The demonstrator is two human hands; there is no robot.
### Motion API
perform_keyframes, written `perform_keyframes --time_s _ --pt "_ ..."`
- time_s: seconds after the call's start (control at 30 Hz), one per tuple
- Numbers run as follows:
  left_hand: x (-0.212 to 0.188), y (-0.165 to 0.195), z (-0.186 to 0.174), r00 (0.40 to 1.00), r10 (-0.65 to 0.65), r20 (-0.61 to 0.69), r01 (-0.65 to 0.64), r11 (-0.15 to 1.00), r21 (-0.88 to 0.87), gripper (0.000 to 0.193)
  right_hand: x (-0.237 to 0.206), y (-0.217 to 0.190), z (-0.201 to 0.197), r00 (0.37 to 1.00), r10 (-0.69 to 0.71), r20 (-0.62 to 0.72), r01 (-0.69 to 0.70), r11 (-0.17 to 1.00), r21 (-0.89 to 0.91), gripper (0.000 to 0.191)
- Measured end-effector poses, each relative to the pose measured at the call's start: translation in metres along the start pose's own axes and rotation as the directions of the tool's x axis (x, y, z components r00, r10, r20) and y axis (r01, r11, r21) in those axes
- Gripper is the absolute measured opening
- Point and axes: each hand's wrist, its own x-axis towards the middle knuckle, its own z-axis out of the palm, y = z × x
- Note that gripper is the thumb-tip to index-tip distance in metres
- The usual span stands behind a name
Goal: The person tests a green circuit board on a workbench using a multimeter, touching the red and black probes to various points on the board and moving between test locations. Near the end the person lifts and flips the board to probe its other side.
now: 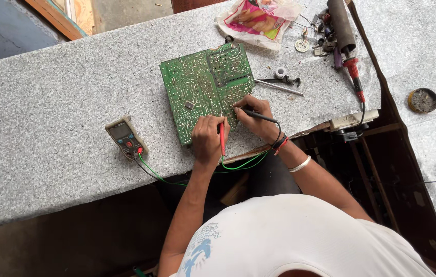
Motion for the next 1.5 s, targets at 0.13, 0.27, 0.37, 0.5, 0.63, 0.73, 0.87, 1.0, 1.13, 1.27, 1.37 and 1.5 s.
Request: perform_keyframes --time_s 0.13,0.27,0.37,0.5,0.63,0.73,0.87,1.0,1.13,1.27,1.37,1.5 --pt "0.0 -0.003 0.001 1.0 0.015 -0.005 -0.015 1.0 -0.007 0.014 0.002 -0.001 0.0 1.0 0.02 0.003 -0.02 0.999 0.041 0.011" --pt "-0.001 -0.004 0.004 1.0 0.0 0.002 0.0 1.0 -0.001 0.014 0.002 0.0 -0.001 1.0 0.005 0.011 -0.005 0.999 0.039 0.01" --pt "-0.001 -0.003 0.006 1.0 0.012 -0.004 -0.012 1.0 -0.008 0.014 0.002 0.0 -0.002 1.0 -0.006 0.018 0.005 0.998 0.055 0.01" --pt "-0.003 -0.001 0.006 1.0 0.022 -0.02 -0.021 1.0 0.013 0.014 0.002 -0.003 -0.003 1.0 -0.003 0.012 0.002 0.996 0.084 0.011" --pt "-0.003 0.001 0.004 0.997 0.074 -0.029 -0.073 0.996 0.044 0.017 0.0 -0.007 -0.003 0.997 0.066 0.046 -0.073 0.981 0.179 0.011" --pt "-0.004 0.003 0.003 0.998 0.047 -0.05 -0.045 0.999 0.029 0.016 -0.003 -0.007 -0.004 0.999 0.048 0.021 -0.05 0.993 0.11 0.011" --pt "-0.005 0.005 0.002 0.996 0.065 -0.059 -0.064 0.998 0.029 0.017 -0.003 -0.005 -0.001 1.0 0.008 0.019 -0.011 0.991 0.135 0.011" --pt "-0.003 0.003 0.001 0.998 0.047 -0.037 -0.047 0.999 0.01 0.016 -0.002 -0.004 0.001 1.0 0.018 0.026 -0.021 0.989 0.146 0.012" --pt "-0.007 0.003 0.001 0.998 0.027 -0.06 -0.026 1.0 0.013 0.016 -0.007 0.002 -0.001 1.0 0.006 0.029 -0.007 0.998 0.056 0.013" --pt "-0.014 -0.002 0.005 0.999 0.015 -0.033 -0.016 1.0 -0.008 0.017 -0.013 0.014 0.001 1.0 0.019 0.009 -0.02 0.987 0.161 0.012" --pt "-0.022 -0.008 0.009 0.998 0.026 -0.059 -0.027 1.0 -0.012 0.016 -0.016 0.026 0.003 1.0 0.003 0.022 -0.006 0.985 0.173 0.01" --pt "-0.04 -0.014 0.019 0.998 0.037 -0.044 -0.036 0.999 0.005 0.021 -0.027 0.044 0.005 0.999 -0.041 0.029 0.034 0.974 0.225 0.009"
